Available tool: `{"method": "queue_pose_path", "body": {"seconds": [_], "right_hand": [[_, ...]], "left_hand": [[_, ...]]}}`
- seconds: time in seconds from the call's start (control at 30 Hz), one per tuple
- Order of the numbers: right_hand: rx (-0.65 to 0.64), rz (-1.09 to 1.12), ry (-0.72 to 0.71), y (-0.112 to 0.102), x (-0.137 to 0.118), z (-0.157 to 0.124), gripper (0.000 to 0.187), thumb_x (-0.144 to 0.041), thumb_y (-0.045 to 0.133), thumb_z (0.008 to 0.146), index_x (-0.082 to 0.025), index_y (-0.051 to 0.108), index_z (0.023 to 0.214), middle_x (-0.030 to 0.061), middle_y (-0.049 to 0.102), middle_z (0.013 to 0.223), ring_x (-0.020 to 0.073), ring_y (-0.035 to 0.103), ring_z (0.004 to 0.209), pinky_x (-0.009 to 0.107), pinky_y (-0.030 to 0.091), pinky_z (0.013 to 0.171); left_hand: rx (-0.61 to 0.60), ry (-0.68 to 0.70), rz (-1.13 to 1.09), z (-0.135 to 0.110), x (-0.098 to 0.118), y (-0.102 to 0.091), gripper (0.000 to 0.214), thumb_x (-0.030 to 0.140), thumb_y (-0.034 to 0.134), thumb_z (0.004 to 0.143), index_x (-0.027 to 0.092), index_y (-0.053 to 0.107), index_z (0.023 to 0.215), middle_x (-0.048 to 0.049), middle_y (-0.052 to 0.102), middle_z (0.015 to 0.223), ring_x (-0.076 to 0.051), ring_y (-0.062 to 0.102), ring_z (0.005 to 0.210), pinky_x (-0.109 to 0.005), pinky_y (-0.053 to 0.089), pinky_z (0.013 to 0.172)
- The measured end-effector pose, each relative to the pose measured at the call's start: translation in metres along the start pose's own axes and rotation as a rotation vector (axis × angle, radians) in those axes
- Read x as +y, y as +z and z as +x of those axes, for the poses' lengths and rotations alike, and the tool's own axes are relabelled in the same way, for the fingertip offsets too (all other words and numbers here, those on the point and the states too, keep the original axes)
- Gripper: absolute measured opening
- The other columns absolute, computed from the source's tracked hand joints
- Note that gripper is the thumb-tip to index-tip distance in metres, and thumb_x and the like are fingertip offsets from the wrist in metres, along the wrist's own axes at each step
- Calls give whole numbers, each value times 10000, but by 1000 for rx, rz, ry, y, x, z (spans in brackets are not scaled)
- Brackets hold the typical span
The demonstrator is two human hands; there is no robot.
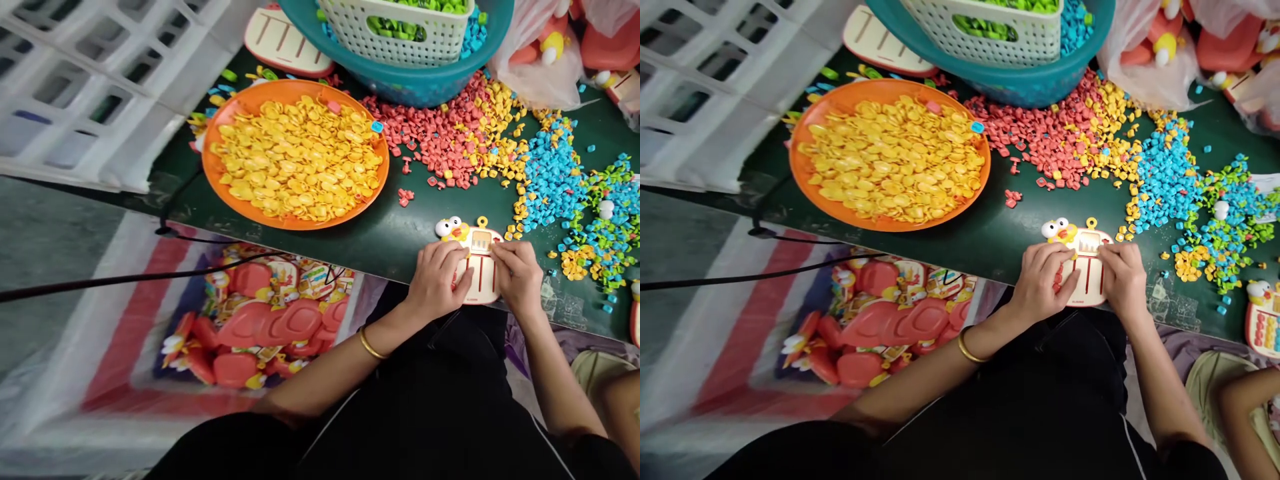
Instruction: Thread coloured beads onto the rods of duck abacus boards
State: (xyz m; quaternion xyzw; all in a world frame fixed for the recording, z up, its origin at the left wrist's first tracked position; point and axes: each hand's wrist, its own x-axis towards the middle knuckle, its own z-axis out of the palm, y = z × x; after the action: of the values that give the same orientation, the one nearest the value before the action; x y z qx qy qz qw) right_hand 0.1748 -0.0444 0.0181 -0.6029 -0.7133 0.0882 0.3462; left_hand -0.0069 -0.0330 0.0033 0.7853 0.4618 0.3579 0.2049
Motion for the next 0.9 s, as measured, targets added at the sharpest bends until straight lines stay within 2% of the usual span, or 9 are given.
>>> {"method": "queue_pose_path", "body": {"seconds": [0.17, 0.23, 0.33, 0.47, 0.53, 0.63, 0.77, 0.83, 0.9], "right_hand": [[-56, 98, -12, -5, -13, -11, 285, -152, 530, 937, -279, 738, 1084, 57, 742, 1013, 197, 680, 946, 365, 575, 827], [-36, 108, 11, -10, -7, -6, 271, -175, 537, 939, -275, 737, 1092, 52, 746, 1016, 196, 689, 935, 360, 571, 831], [27, -66, 54, -19, 14, 13, 202, -225, 580, 927, -255, 755, 1024, 66, 737, 986, 225, 655, 924, 394, 549, 828], [-180, -226, -41, -26, 37, 37, 211, -206, 548, 936, -244, 754, 960, 67, 732, 913, 243, 566, 889, 416, 507, 821], [-214, -221, -70, -29, 38, 42, 231, -200, 511, 950, -231, 738, 980, 77, 723, 919, 243, 553, 884, 414, 492, 826], [-151, -145, -31, -30, 28, 39, 247, -207, 459, 970, -220, 699, 1030, 83, 697, 949, 239, 565, 904, 413, 483, 839], [-95, 0, 65, -19, 8, 29, 223, -233, 471, 951, -198, 690, 973, 104, 606, 1027, 235, 568, 999, 410, 499, 875], [-60, 43, 134, -11, 3, 27, 208, -245, 494, 939, -189, 692, 961, 96, 576, 1001, 221, 574, 949, 389, 517, 829], [-20, 65, 184, -7, 4, 27, 186, -246, 513, 933, -195, 690, 953, 69, 570, 932, 198, 577, 858, 360, 524, 766]], "left_hand": [[-29, -13, 0, 0, -1, -1, 314, 406, 549, 945, 158, 598, 1129, -126, 640, 1132, -272, 540, 1080, -416, 422, 937], [-53, -21, 21, 1, -1, -2, 360, 432, 538, 948, 161, 601, 1177, -127, 633, 1168, -280, 529, 1094, -424, 409, 940], [-83, 3, 55, 3, 0, -3, 369, 392, 513, 966, 202, 604, 1268, -104, 634, 1232, -286, 517, 1121, -437, 384, 946], [-60, 24, 46, 6, 1, -3, 330, 347, 523, 957, 203, 657, 1222, -89, 674, 1187, -271, 545, 1090, -431, 383, 939], [-48, 28, 42, 7, 2, -3, 318, 348, 538, 947, 192, 678, 1187, -95, 684, 1156, -267, 560, 1075, -428, 390, 933], [-70, 90, 40, 7, 1, -4, 254, 290, 526, 958, 211, 703, 1122, -74, 701, 1161, -249, 580, 1079, -427, 386, 941], [-73, 183, -1, 5, -3, -4, 228, 219, 514, 965, 231, 709, 1081, -32, 740, 1081, -207, 607, 1057, -414, 374, 998], [-62, 202, 10, 6, -5, -4, 233, 256, 541, 953, 238, 706, 1116, -42, 737, 1064, -219, 597, 1076, -431, 355, 1051], [-116, 250, 30, 9, -6, -4, 288, 298, 548, 946, 273, 681, 1201, -51, 706, 1183, -251, 554, 1176, -488, 298, 1117]]}}
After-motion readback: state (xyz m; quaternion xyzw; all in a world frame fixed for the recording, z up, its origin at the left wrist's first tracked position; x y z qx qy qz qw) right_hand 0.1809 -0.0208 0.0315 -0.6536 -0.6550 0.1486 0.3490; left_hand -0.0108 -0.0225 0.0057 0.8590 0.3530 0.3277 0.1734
